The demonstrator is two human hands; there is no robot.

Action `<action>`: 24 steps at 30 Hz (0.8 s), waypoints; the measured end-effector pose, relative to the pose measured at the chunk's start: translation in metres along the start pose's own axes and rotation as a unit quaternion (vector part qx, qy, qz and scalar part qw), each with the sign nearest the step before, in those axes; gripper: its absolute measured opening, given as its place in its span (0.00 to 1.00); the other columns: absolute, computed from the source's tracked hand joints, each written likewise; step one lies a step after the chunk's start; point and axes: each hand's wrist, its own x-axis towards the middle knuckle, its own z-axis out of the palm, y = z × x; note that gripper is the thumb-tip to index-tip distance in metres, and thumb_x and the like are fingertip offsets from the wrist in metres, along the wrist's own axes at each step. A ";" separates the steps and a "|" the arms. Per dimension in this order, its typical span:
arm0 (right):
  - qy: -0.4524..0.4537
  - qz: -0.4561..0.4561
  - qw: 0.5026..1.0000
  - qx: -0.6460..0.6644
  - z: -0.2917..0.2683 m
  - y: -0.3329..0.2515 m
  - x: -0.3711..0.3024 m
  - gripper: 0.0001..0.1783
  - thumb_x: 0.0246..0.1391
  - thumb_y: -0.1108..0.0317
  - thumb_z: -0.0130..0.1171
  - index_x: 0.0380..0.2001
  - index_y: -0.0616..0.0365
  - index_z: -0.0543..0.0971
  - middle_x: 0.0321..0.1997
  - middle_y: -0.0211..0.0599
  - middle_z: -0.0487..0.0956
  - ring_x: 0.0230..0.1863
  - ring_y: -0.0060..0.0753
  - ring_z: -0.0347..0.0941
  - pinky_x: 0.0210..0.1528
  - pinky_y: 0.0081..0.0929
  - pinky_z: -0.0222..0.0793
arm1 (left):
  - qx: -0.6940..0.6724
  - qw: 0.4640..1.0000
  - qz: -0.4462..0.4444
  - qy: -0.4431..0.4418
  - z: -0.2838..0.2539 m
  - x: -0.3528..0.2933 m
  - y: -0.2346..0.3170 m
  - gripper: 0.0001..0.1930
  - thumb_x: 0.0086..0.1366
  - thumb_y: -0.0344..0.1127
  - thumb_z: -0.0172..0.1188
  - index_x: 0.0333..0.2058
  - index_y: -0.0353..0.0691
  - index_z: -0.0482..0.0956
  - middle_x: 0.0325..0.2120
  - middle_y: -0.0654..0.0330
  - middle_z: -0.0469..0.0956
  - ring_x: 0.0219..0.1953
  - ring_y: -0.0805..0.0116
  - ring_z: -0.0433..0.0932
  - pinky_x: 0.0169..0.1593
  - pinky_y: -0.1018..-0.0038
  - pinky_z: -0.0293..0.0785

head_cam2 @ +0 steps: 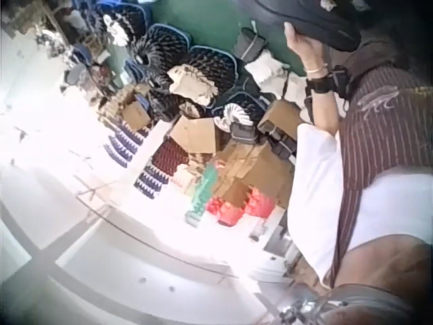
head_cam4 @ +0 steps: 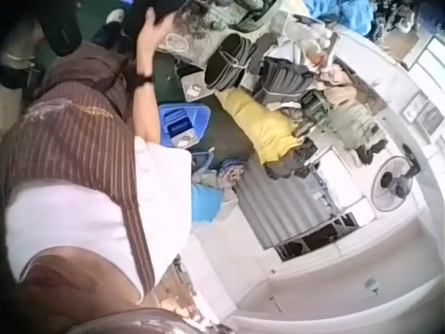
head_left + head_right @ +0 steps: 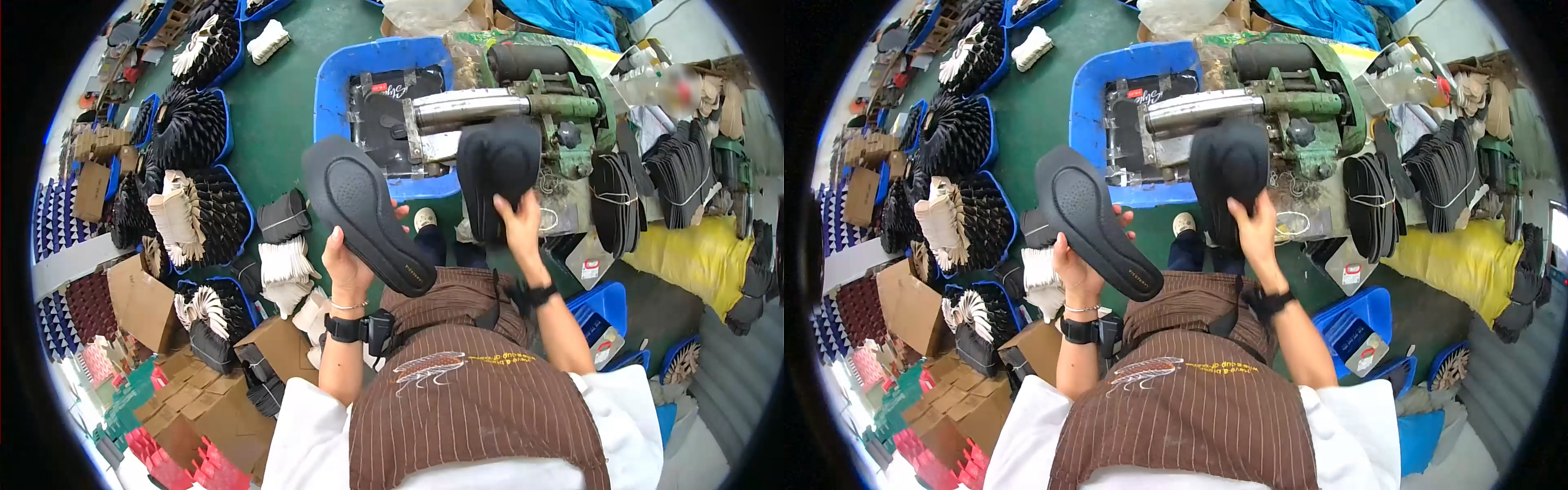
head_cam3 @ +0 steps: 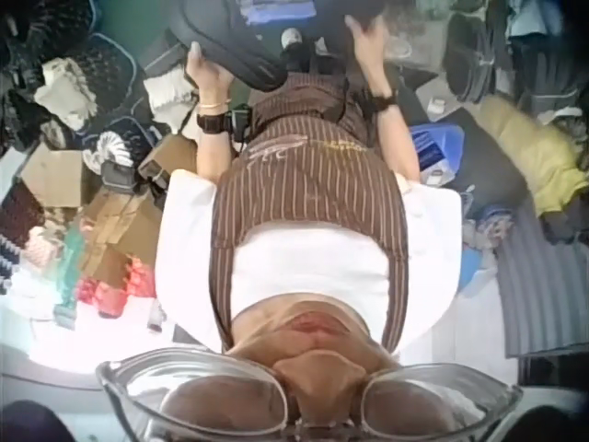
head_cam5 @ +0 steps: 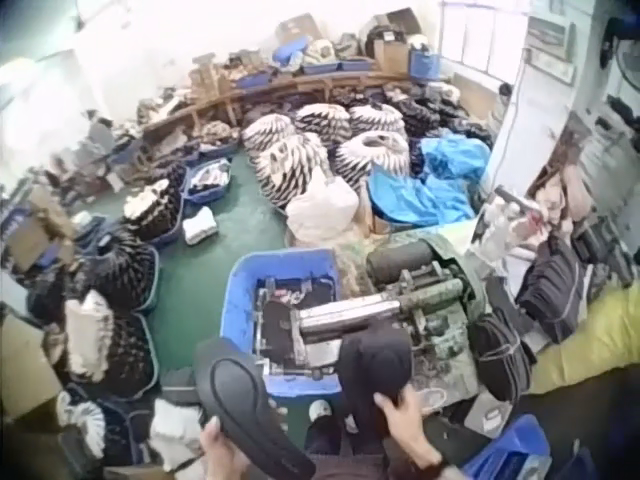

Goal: The person gathers bundles of shoe insoles, pours liquid from a metal container into a machine, and then feeds the insoles through the machine's rollers one by one.

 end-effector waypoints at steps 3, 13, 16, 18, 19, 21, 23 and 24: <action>-0.003 -0.040 0.998 0.050 0.015 -0.030 0.023 0.22 0.55 0.76 0.58 0.53 0.66 0.70 0.50 0.39 0.77 0.50 0.27 0.71 0.54 0.25 0.64 | 0.005 1.000 -0.007 0.010 0.004 -0.007 0.001 0.42 0.52 0.48 0.61 0.60 0.27 0.59 0.55 0.43 0.68 0.57 0.39 0.68 0.60 0.49 0.64; -0.056 0.011 0.998 0.031 0.012 -0.014 0.026 0.23 0.54 0.77 0.59 0.54 0.66 0.70 0.50 0.38 0.77 0.50 0.26 0.71 0.54 0.22 0.64 | 0.003 0.995 0.018 0.097 -0.016 -0.020 -0.017 0.33 0.53 0.31 0.57 0.58 0.27 0.60 0.54 0.44 0.70 0.54 0.48 0.72 0.59 0.57 0.69; -0.080 -0.015 0.996 0.043 0.024 -0.039 0.022 0.18 0.55 0.78 0.58 0.50 0.69 0.71 0.46 0.36 0.78 0.44 0.24 0.74 0.49 0.22 0.68 | 0.053 0.989 0.026 0.134 -0.017 -0.026 -0.018 0.30 0.55 0.33 0.56 0.56 0.25 0.64 0.53 0.43 0.70 0.55 0.48 0.71 0.62 0.56 0.64; -0.079 0.069 0.988 0.114 0.020 -0.036 -0.010 0.17 0.56 0.79 0.56 0.49 0.68 0.72 0.45 0.40 0.78 0.39 0.28 0.77 0.42 0.24 0.74 | 0.067 0.987 0.039 0.141 -0.018 -0.022 -0.021 0.30 0.55 0.33 0.56 0.56 0.24 0.64 0.53 0.44 0.71 0.55 0.48 0.71 0.62 0.56 0.65; -0.077 0.073 0.992 0.063 0.015 -0.026 -0.024 0.16 0.56 0.80 0.54 0.49 0.68 0.72 0.43 0.43 0.79 0.34 0.30 0.79 0.34 0.25 0.76 | 0.083 0.985 0.045 0.146 -0.015 -0.021 -0.023 0.29 0.56 0.32 0.55 0.55 0.23 0.65 0.53 0.44 0.71 0.55 0.49 0.71 0.61 0.57 0.66; -0.057 0.195 0.974 0.104 0.009 -0.012 -0.021 0.12 0.59 0.76 0.53 0.45 0.69 0.73 0.38 0.43 0.80 0.32 0.28 0.79 0.31 0.23 0.76 | 0.105 0.984 0.031 0.144 -0.007 -0.020 -0.024 0.28 0.56 0.31 0.56 0.55 0.24 0.65 0.52 0.44 0.71 0.55 0.50 0.72 0.59 0.58 0.68; -0.054 0.196 0.976 0.079 0.017 -0.014 0.012 0.09 0.61 0.71 0.52 0.40 0.66 0.73 0.34 0.41 0.81 0.31 0.28 0.79 0.31 0.23 0.75 | 0.127 0.984 0.027 0.119 0.001 -0.016 -0.025 0.27 0.56 0.29 0.57 0.55 0.27 0.65 0.50 0.46 0.73 0.52 0.52 0.74 0.56 0.60 0.72; -0.079 0.163 0.982 0.057 0.023 -0.026 0.028 0.12 0.62 0.66 0.53 0.38 0.66 0.75 0.33 0.42 0.81 0.31 0.29 0.80 0.32 0.24 0.75 | 0.128 0.984 0.025 0.118 0.008 -0.015 -0.027 0.27 0.56 0.29 0.57 0.55 0.27 0.65 0.50 0.46 0.73 0.52 0.52 0.74 0.56 0.60 0.72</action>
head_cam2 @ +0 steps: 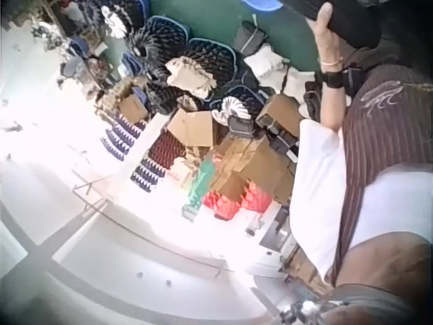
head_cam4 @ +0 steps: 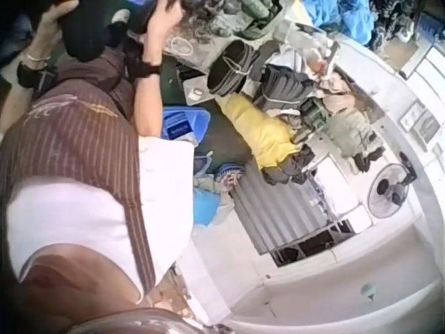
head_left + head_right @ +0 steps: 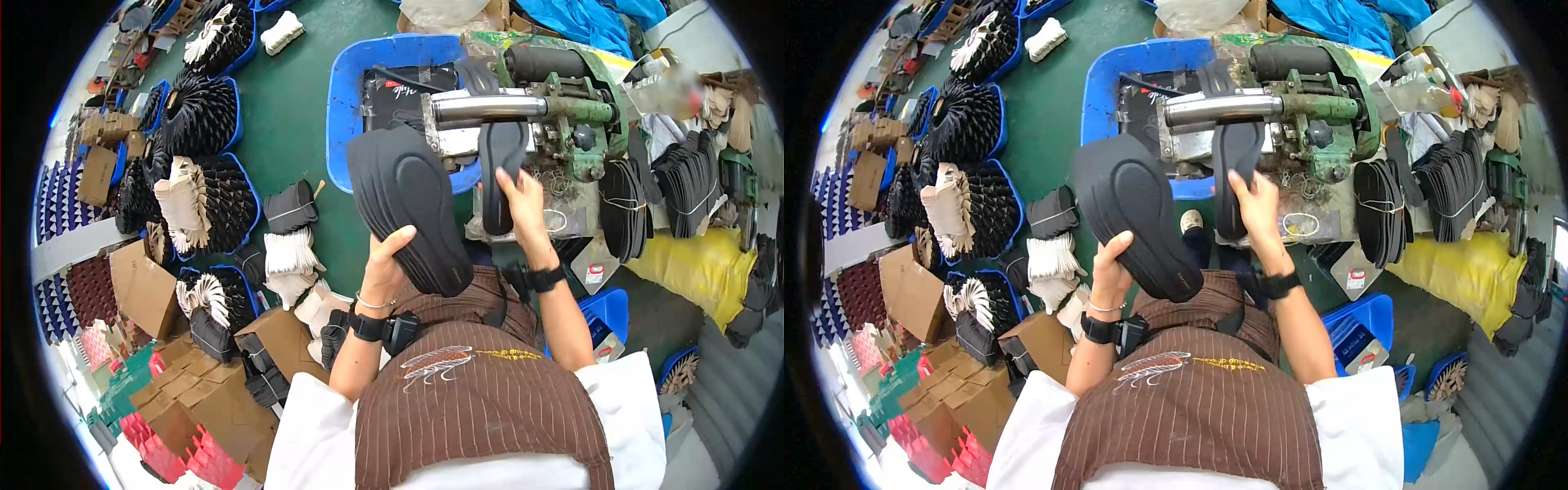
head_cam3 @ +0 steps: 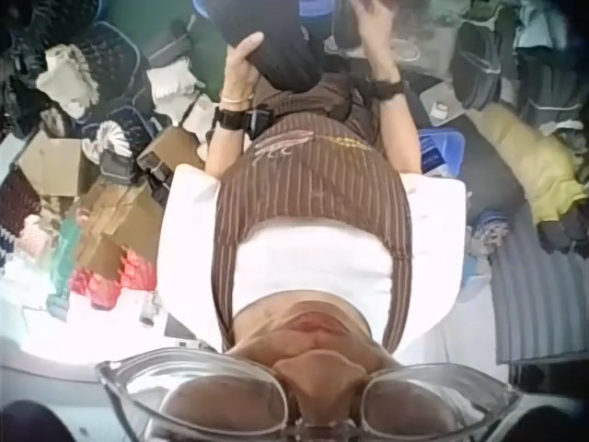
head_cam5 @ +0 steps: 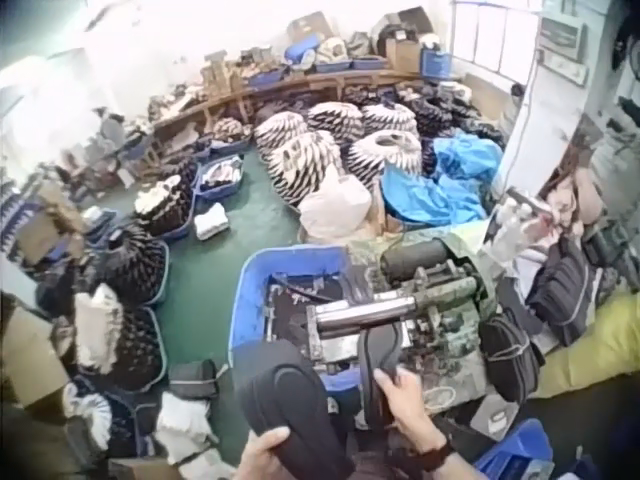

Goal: The person gathers bundles of shoe insoles, pours liquid from a metal container into a machine, and then feeds the insoles through the machine's rollers one by one.

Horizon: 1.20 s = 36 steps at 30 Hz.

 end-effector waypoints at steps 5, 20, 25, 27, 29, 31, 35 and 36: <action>-0.135 -0.032 0.990 0.007 0.052 -0.024 -0.052 0.25 0.58 0.67 0.60 0.55 0.67 0.68 0.48 0.40 0.77 0.50 0.27 0.72 0.56 0.26 0.66 | 0.086 0.995 0.041 0.029 0.031 0.009 -0.003 0.27 0.53 0.25 0.64 0.53 0.29 0.67 0.48 0.51 0.74 0.47 0.62 0.76 0.52 0.69 0.73; 0.032 -0.127 0.989 -0.064 -0.021 0.044 -0.020 0.25 0.55 0.75 0.59 0.56 0.66 0.68 0.52 0.39 0.76 0.52 0.28 0.71 0.57 0.25 0.64 | -0.050 0.998 0.001 0.033 0.009 0.017 -0.004 0.21 0.61 0.31 0.56 0.52 0.29 0.68 0.44 0.50 0.76 0.46 0.56 0.78 0.53 0.63 0.74; -0.007 -0.143 0.989 0.022 0.005 -0.016 -0.005 0.21 0.52 0.76 0.61 0.50 0.68 0.72 0.49 0.37 0.78 0.48 0.23 0.72 0.53 0.23 0.65 | -0.089 0.994 -0.048 0.051 0.001 0.014 -0.004 0.26 0.59 0.29 0.56 0.55 0.28 0.64 0.48 0.48 0.73 0.50 0.55 0.75 0.55 0.62 0.72; -0.009 -0.109 0.994 -0.019 0.003 -0.004 -0.028 0.21 0.54 0.78 0.59 0.52 0.67 0.71 0.49 0.37 0.78 0.49 0.25 0.73 0.54 0.24 0.66 | -0.042 0.996 -0.010 0.072 0.001 0.014 -0.008 0.25 0.58 0.29 0.58 0.54 0.29 0.65 0.47 0.49 0.74 0.49 0.55 0.76 0.54 0.63 0.73; 0.024 0.008 0.998 0.054 0.004 0.007 -0.039 0.18 0.55 0.78 0.57 0.50 0.67 0.72 0.43 0.38 0.80 0.44 0.27 0.76 0.47 0.24 0.72 | -0.019 0.998 -0.017 0.056 0.008 0.012 -0.006 0.24 0.59 0.30 0.56 0.54 0.28 0.66 0.48 0.48 0.74 0.49 0.54 0.75 0.55 0.62 0.73; 0.043 0.015 0.998 0.042 -0.004 0.006 -0.014 0.11 0.57 0.76 0.56 0.44 0.67 0.74 0.37 0.38 0.81 0.33 0.26 0.78 0.38 0.24 0.74 | 0.006 0.999 -0.028 0.035 0.015 0.011 -0.007 0.24 0.60 0.30 0.55 0.54 0.27 0.66 0.49 0.47 0.74 0.50 0.54 0.75 0.56 0.61 0.72; -0.008 0.023 0.998 0.065 0.024 -0.032 -0.003 0.15 0.61 0.61 0.57 0.34 0.66 0.77 0.29 0.33 0.81 0.28 0.18 0.74 0.32 0.19 0.70 | 0.047 0.998 -0.040 0.029 0.022 0.017 -0.012 0.26 0.55 0.27 0.63 0.54 0.30 0.67 0.47 0.52 0.75 0.48 0.60 0.77 0.53 0.67 0.73; -0.027 0.100 0.995 0.015 0.026 -0.020 -0.014 0.13 0.59 0.62 0.59 0.33 0.64 0.78 0.26 0.28 0.78 0.25 0.15 0.71 0.30 0.17 0.68 | 0.073 0.996 -0.035 0.036 0.022 0.018 -0.014 0.27 0.55 0.27 0.64 0.53 0.31 0.68 0.46 0.53 0.76 0.48 0.61 0.77 0.53 0.67 0.73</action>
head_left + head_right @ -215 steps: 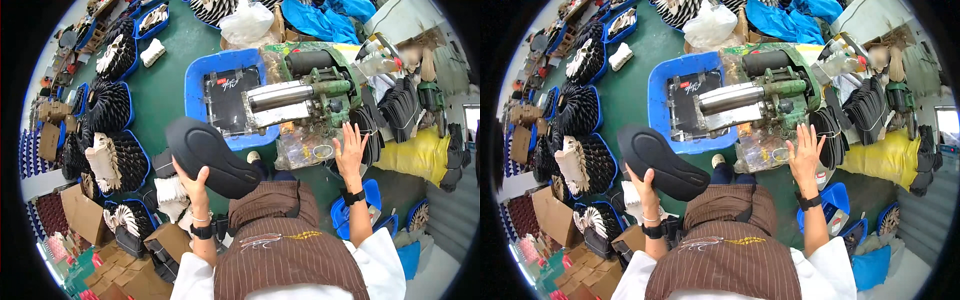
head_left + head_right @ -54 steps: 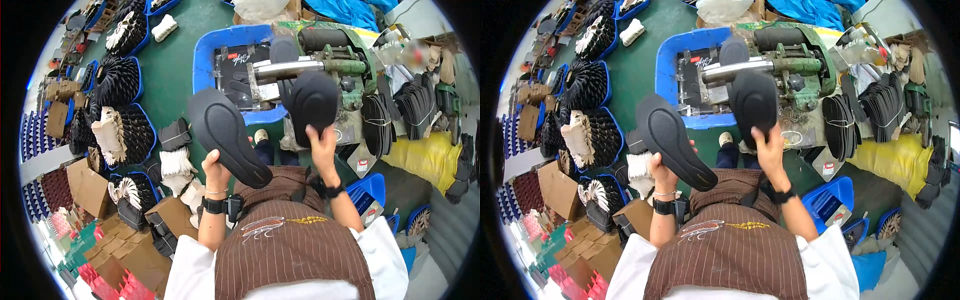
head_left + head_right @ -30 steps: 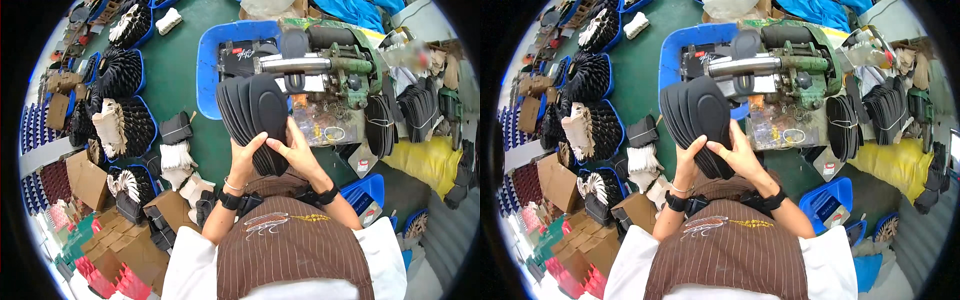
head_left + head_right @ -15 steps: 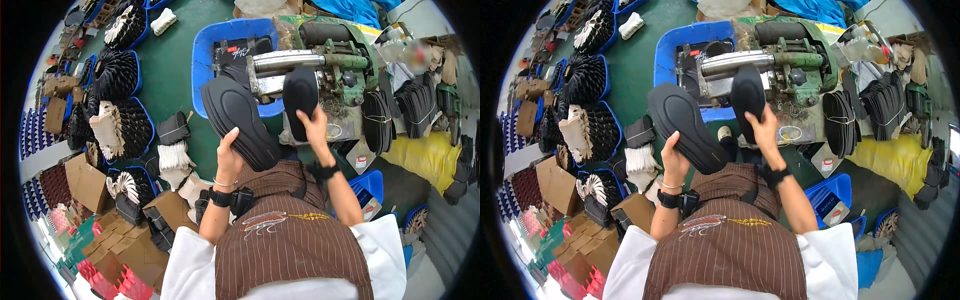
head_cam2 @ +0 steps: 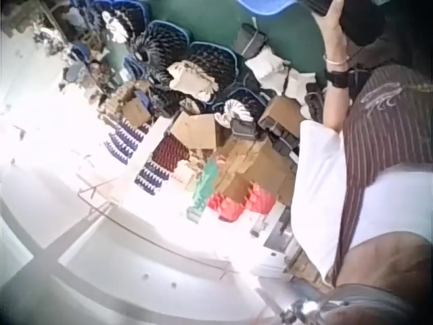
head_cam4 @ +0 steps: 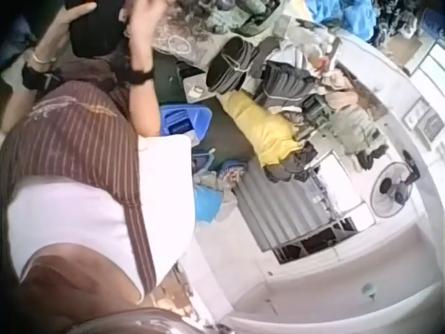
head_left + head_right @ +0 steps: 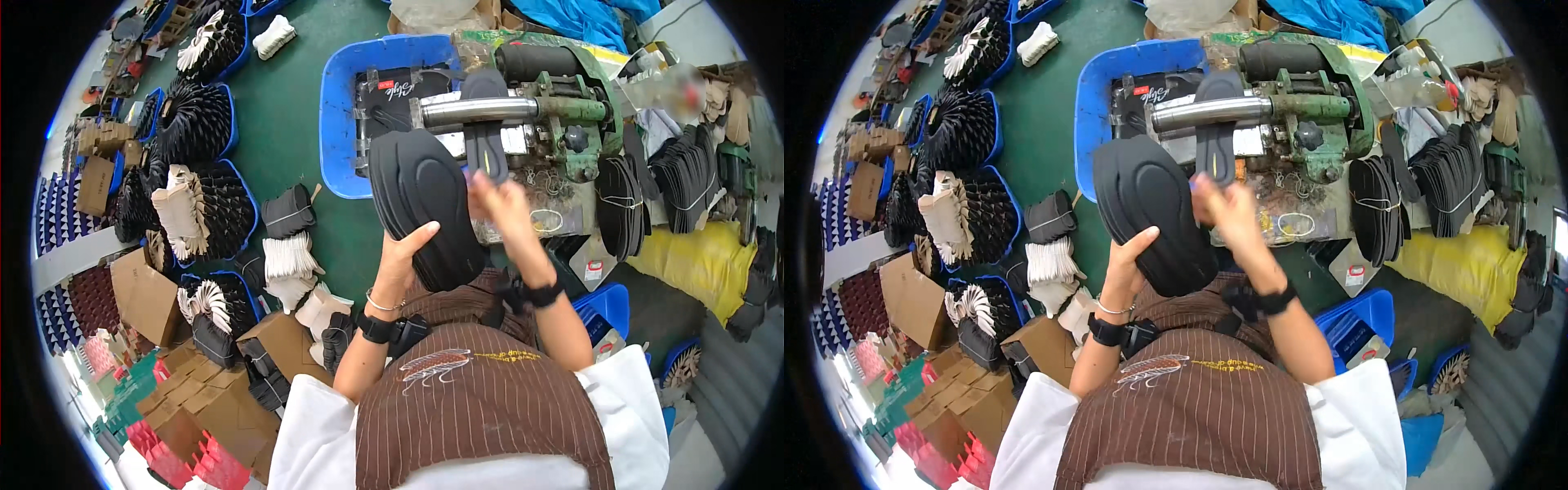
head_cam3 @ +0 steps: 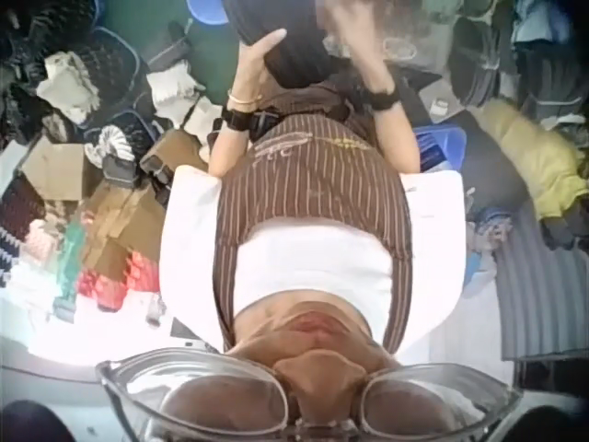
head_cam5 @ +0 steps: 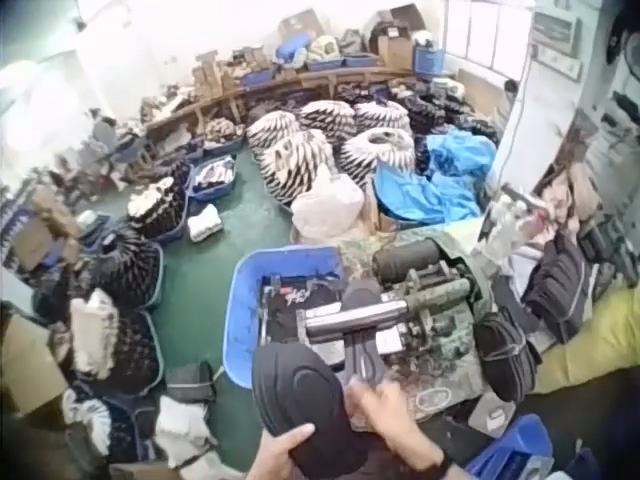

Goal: The person gathers bundles of shoe insoles, pours liquid from a metal container into a machine, and then feeds the insoles through the machine's rollers one by one.

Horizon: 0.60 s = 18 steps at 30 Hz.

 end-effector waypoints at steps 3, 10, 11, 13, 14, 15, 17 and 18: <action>-0.015 -0.063 0.996 -0.062 -0.015 0.030 -0.026 0.07 0.57 0.67 0.59 0.30 0.59 0.77 0.20 0.21 0.73 0.20 0.10 0.66 0.22 0.14 0.61 | 0.013 1.000 -0.002 -0.016 0.011 0.001 0.004 0.25 0.56 0.26 0.64 0.53 0.31 0.69 0.46 0.53 0.76 0.47 0.62 0.77 0.52 0.68 0.74; 0.072 -0.155 0.983 -0.061 -0.021 0.010 0.028 0.13 0.59 0.64 0.58 0.23 0.58 0.72 0.20 0.17 0.67 0.23 0.10 0.58 0.24 0.16 0.57 | -0.149 0.986 -0.067 -0.038 0.005 0.004 -0.002 0.23 0.60 0.28 0.61 0.53 0.31 0.68 0.46 0.51 0.76 0.47 0.61 0.77 0.51 0.68 0.75; 0.025 -0.137 0.988 -0.070 0.001 0.013 0.006 0.14 0.58 0.65 0.59 0.22 0.57 0.71 0.20 0.16 0.66 0.23 0.10 0.57 0.24 0.16 0.55 | -0.079 0.996 -0.029 -0.027 0.002 0.004 -0.005 0.22 0.61 0.29 0.59 0.53 0.31 0.68 0.46 0.51 0.76 0.47 0.60 0.77 0.51 0.67 0.75; -0.019 -0.117 0.990 -0.079 0.009 0.024 -0.020 0.14 0.57 0.65 0.60 0.21 0.55 0.69 0.19 0.14 0.64 0.22 0.09 0.56 0.23 0.16 0.54 | 0.007 1.000 0.000 -0.021 0.001 0.003 -0.004 0.20 0.65 0.32 0.56 0.54 0.31 0.68 0.47 0.51 0.75 0.48 0.60 0.77 0.52 0.67 0.75; 0.015 -0.086 0.995 -0.057 -0.004 0.036 -0.021 0.14 0.56 0.65 0.61 0.21 0.54 0.69 0.19 0.14 0.64 0.22 0.09 0.55 0.23 0.16 0.54 | 0.007 1.000 0.001 -0.020 0.001 0.003 -0.002 0.20 0.65 0.32 0.56 0.54 0.31 0.68 0.47 0.51 0.75 0.48 0.60 0.77 0.52 0.67 0.75; 0.049 -0.054 0.997 -0.035 -0.014 0.047 -0.021 0.15 0.55 0.66 0.62 0.20 0.53 0.69 0.19 0.14 0.63 0.22 0.09 0.55 0.23 0.15 0.54 | -0.015 0.998 0.001 -0.064 0.000 0.002 0.000 0.22 0.66 0.35 0.55 0.55 0.30 0.66 0.49 0.50 0.74 0.49 0.58 0.76 0.53 0.65 0.74; 0.122 -0.063 0.990 0.022 -0.032 0.029 0.004 0.12 0.56 0.68 0.61 0.22 0.53 0.70 0.20 0.15 0.66 0.22 0.09 0.57 0.24 0.14 0.56 | -0.037 0.993 -0.006 -0.111 0.000 0.001 0.002 0.23 0.67 0.37 0.54 0.56 0.30 0.64 0.51 0.48 0.72 0.51 0.55 0.75 0.54 0.64 0.74; 0.118 -0.102 0.988 0.006 -0.054 0.034 0.027 0.11 0.57 0.68 0.60 0.23 0.54 0.71 0.21 0.16 0.67 0.22 0.09 0.58 0.24 0.14 0.57 | -0.122 0.985 -0.069 -0.104 0.008 0.003 0.008 0.22 0.67 0.36 0.54 0.55 0.30 0.66 0.50 0.51 0.74 0.50 0.59 0.76 0.53 0.66 0.74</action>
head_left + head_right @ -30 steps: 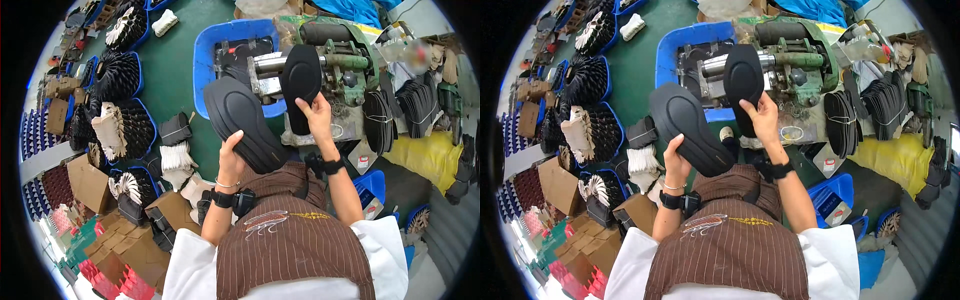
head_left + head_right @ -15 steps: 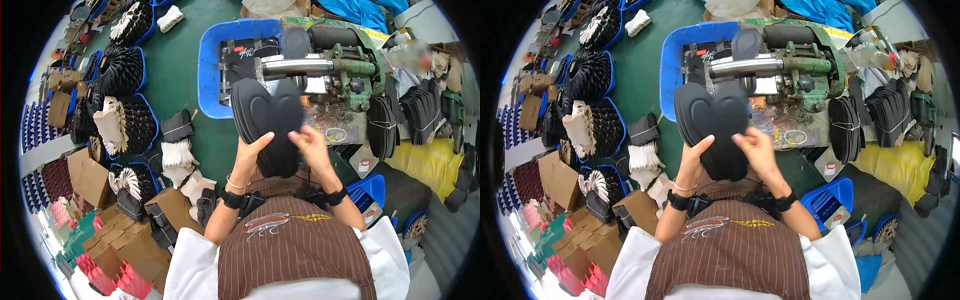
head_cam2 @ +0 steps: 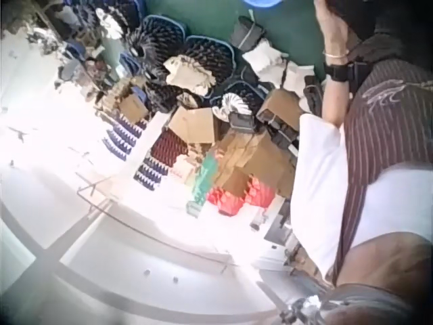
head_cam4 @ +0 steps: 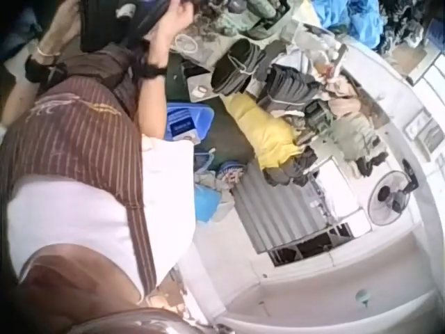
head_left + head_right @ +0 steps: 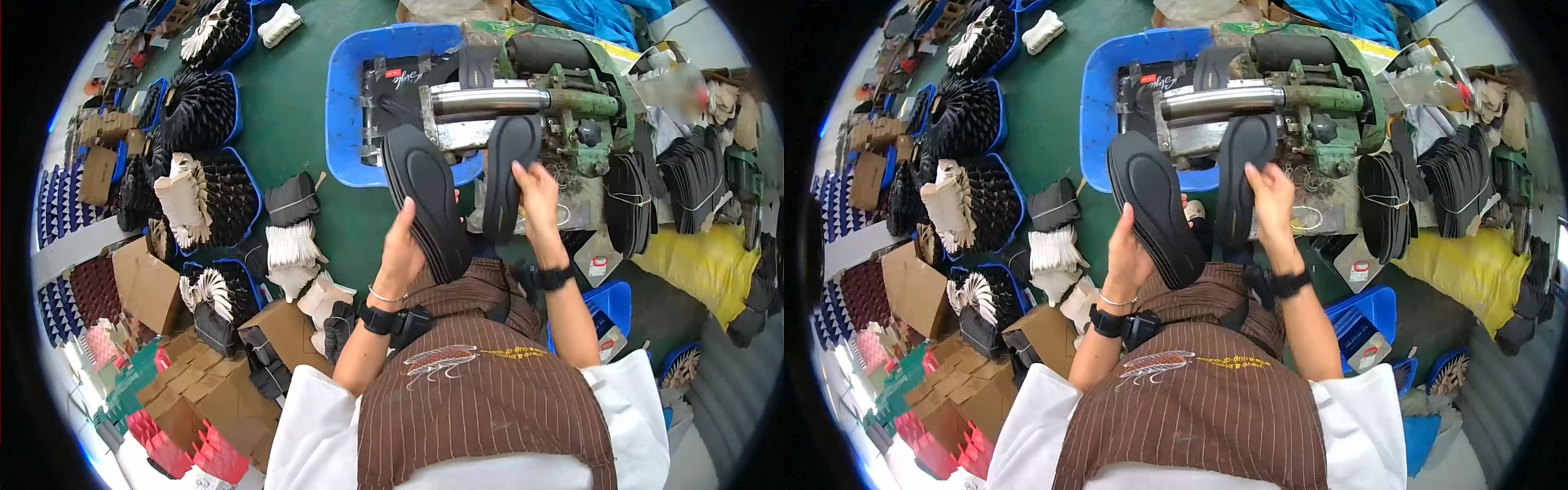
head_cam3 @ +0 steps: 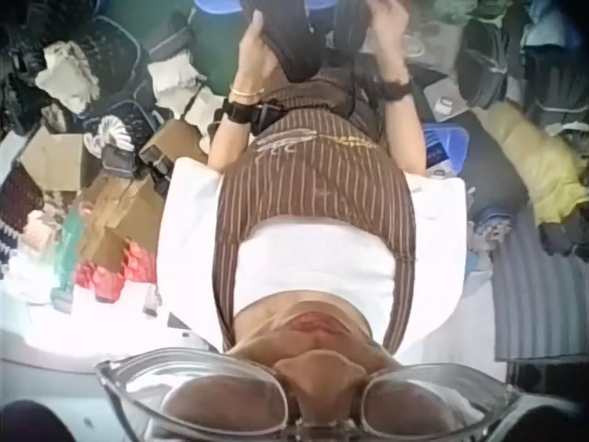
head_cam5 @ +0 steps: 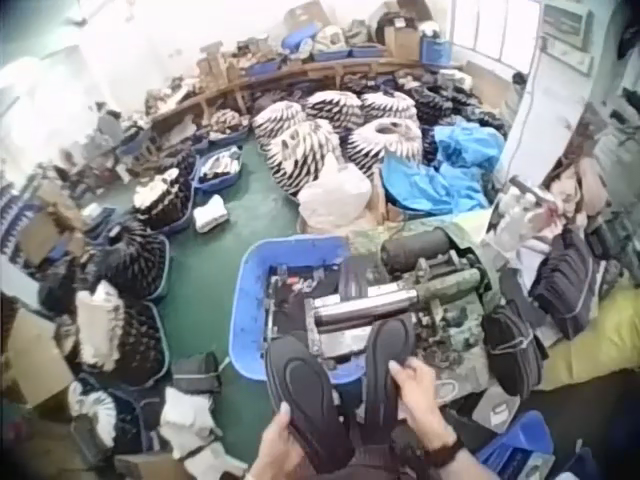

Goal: The person gathers bundles of shoe insoles, pours liquid from a metal container into a machine, and then feeds the insoles through the machine's rollers one by one.

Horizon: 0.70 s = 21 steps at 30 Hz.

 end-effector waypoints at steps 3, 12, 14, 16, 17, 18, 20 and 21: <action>-0.062 -0.051 0.996 0.027 0.042 -0.024 -0.006 0.11 0.60 0.64 0.58 0.30 0.61 0.75 0.23 0.19 0.72 0.24 0.10 0.60 0.25 0.16 0.59 | -0.036 0.998 -0.018 0.038 -0.007 -0.002 -0.004 0.21 0.67 0.36 0.54 0.54 0.30 0.68 0.48 0.53 0.75 0.48 0.62 0.77 0.52 0.69 0.74; 0.006 -0.001 1.000 -0.006 0.022 -0.031 0.002 0.11 0.58 0.64 0.59 0.38 0.60 0.76 0.29 0.30 0.80 0.29 0.19 0.76 0.30 0.18 0.70 | -0.135 0.989 -0.059 0.003 -0.015 0.004 -0.009 0.21 0.68 0.35 0.52 0.56 0.30 0.66 0.53 0.49 0.72 0.53 0.60 0.74 0.57 0.66 0.71; -0.095 -0.015 0.995 -0.008 0.042 -0.033 -0.011 0.14 0.58 0.62 0.59 0.41 0.62 0.76 0.35 0.34 0.81 0.33 0.21 0.77 0.35 0.21 0.73 | -0.117 0.991 -0.061 -0.004 -0.015 0.006 -0.006 0.22 0.69 0.36 0.51 0.57 0.30 0.65 0.54 0.48 0.71 0.54 0.60 0.73 0.58 0.66 0.70; -0.120 -0.014 0.990 -0.072 0.051 -0.005 -0.048 0.11 0.57 0.63 0.61 0.36 0.59 0.76 0.29 0.27 0.78 0.29 0.17 0.74 0.33 0.19 0.70 | 0.085 0.995 0.020 0.042 -0.008 0.005 -0.008 0.20 0.70 0.38 0.48 0.55 0.30 0.68 0.51 0.51 0.74 0.52 0.61 0.74 0.56 0.67 0.71; -0.109 0.006 0.991 -0.084 0.049 -0.006 -0.060 0.10 0.55 0.65 0.63 0.32 0.59 0.75 0.26 0.23 0.75 0.26 0.14 0.69 0.30 0.16 0.66 | 0.130 0.988 0.032 0.071 -0.007 0.003 -0.006 0.20 0.71 0.39 0.47 0.55 0.30 0.67 0.51 0.51 0.73 0.53 0.62 0.74 0.55 0.67 0.72; -0.098 0.025 0.990 -0.096 0.045 -0.007 -0.065 0.10 0.54 0.66 0.64 0.28 0.60 0.74 0.23 0.20 0.72 0.23 0.12 0.64 0.26 0.14 0.61 | 0.131 0.988 0.032 0.074 -0.008 0.003 -0.005 0.20 0.71 0.39 0.47 0.55 0.30 0.67 0.51 0.51 0.73 0.53 0.62 0.74 0.55 0.67 0.72; -0.001 0.027 0.999 0.027 0.021 -0.005 -0.039 0.11 0.55 0.68 0.62 0.26 0.61 0.72 0.23 0.22 0.73 0.23 0.13 0.65 0.26 0.15 0.62 | 0.011 1.000 0.001 -0.002 -0.004 0.004 -0.005 0.21 0.71 0.39 0.49 0.56 0.30 0.66 0.51 0.51 0.74 0.53 0.63 0.74 0.55 0.66 0.72; 0.024 0.005 1.000 0.009 0.019 -0.016 -0.021 0.11 0.57 0.68 0.60 0.25 0.61 0.71 0.25 0.26 0.76 0.24 0.13 0.67 0.26 0.17 0.64 | 0.012 1.000 -0.003 -0.004 -0.002 0.004 -0.004 0.21 0.71 0.39 0.49 0.56 0.30 0.66 0.51 0.51 0.74 0.53 0.63 0.74 0.55 0.66 0.72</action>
